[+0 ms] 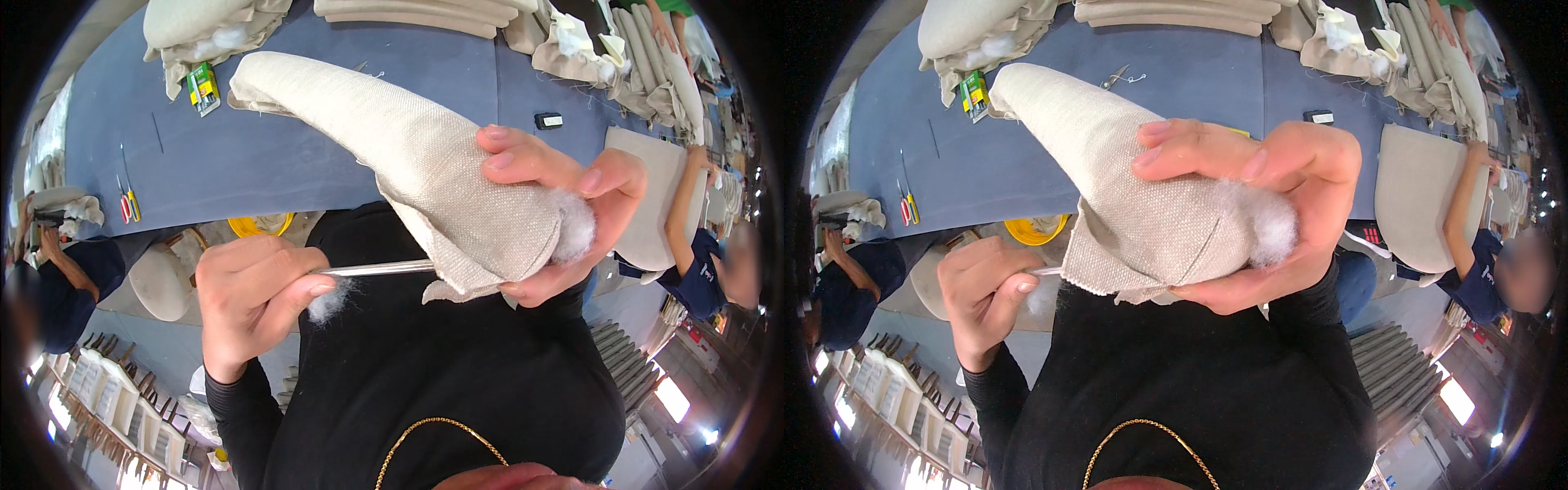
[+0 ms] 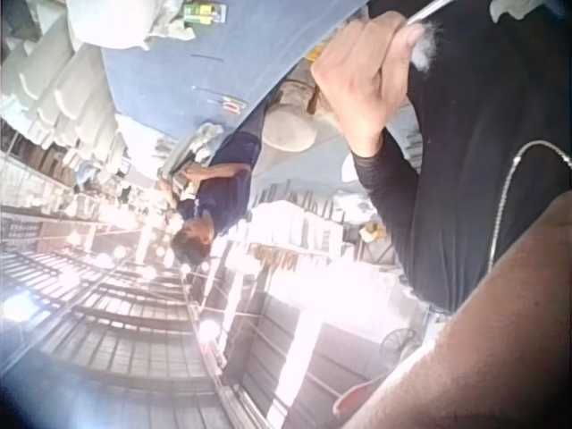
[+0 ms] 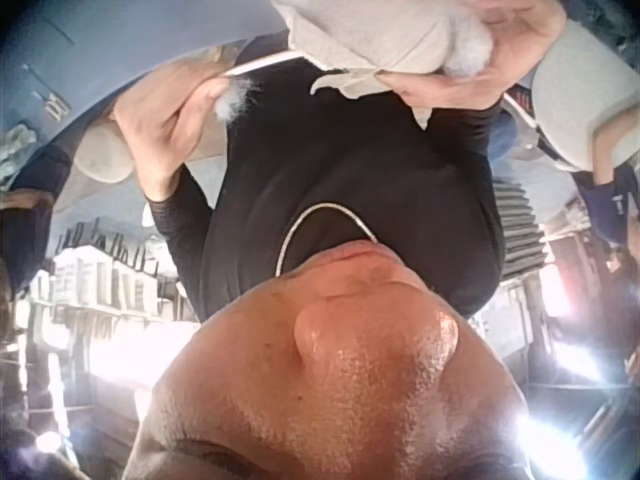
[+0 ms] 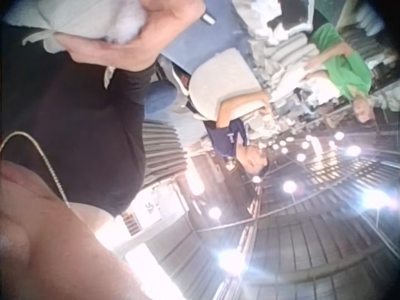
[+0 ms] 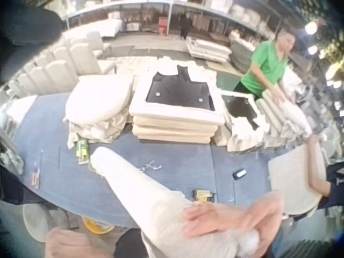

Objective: The person uses a screwdriver to push white stuffing material into a fabric cushion cover. They repeatedly insert the tool into the opening, adjust the fabric, and pack the filling to shape the cushion. The process involves handling the cushion and the tool to distribute the stuffing evenly.

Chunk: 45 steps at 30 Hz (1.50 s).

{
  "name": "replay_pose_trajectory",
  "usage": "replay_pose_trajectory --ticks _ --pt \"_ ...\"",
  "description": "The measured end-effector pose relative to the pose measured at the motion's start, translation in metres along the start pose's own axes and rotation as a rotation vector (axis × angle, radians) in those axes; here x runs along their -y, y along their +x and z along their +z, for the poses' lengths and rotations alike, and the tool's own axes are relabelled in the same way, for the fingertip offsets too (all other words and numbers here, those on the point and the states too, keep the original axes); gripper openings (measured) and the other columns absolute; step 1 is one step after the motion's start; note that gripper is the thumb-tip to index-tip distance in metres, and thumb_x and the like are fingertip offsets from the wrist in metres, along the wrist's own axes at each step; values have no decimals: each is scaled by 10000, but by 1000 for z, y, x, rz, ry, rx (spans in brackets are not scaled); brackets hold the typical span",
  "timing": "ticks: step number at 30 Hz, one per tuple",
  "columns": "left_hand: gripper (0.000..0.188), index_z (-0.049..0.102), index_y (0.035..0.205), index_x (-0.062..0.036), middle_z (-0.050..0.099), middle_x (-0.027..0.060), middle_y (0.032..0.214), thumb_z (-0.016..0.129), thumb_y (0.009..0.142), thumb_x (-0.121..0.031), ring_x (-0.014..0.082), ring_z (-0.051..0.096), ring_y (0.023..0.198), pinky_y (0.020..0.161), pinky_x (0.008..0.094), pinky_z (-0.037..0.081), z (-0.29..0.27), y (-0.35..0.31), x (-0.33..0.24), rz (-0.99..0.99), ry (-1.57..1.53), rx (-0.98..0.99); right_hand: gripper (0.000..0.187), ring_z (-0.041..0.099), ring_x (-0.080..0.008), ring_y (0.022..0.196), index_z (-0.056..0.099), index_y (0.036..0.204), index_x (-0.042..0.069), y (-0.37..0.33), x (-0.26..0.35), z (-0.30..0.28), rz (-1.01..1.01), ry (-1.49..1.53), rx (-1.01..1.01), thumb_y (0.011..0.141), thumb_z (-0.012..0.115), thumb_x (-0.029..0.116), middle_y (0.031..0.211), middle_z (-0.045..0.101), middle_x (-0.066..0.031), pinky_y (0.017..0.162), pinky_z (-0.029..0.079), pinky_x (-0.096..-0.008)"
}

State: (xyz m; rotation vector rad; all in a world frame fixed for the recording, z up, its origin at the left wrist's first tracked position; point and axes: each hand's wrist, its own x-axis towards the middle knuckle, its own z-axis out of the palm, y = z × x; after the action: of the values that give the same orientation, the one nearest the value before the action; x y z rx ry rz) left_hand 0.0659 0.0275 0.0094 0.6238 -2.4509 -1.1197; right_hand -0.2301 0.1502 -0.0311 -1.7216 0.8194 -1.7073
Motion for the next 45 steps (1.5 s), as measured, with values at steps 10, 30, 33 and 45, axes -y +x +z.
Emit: replay_pose_trajectory --ticks 10,30,33,45 --pt "260 763 858 -15 652 88 707 779 884 -273 249 615 610 577 358 435 3 4 -21 -117 -8 13 954 573 -543 1358 253 1388 56 -3 -3 -4 9 50 40 757 967 105 1309 609 -448 1210 315 -679" --pt "187 761 877 -36 610 77 659 847 875 -203 250 571 537 510 365 412 -9 7 -32 -141 48 95 829 661 -506 1240 308 1348 83 2 0 11 33 -98 -52 787 919 49 1228 671 -378 1144 441 -618" --pt "184 756 863 -30 613 78 667 830 888 -197 256 580 552 526 360 419 -8 -3 -17 -177 -45 60 775 653 -546 1224 349 1362 113 5 0 -3 -9 -142 57 812 892 63 1233 660 -387 1122 450 -642" --pt "492 571 830 -21 608 112 708 554 1117 -420 165 535 553 495 313 399 -19 -35 41 -218 -589 -279 326 617 -579 1254 628 1137 116 19 17 -10 43 -298 152 868 801 185 1277 652 -347 986 538 -652"
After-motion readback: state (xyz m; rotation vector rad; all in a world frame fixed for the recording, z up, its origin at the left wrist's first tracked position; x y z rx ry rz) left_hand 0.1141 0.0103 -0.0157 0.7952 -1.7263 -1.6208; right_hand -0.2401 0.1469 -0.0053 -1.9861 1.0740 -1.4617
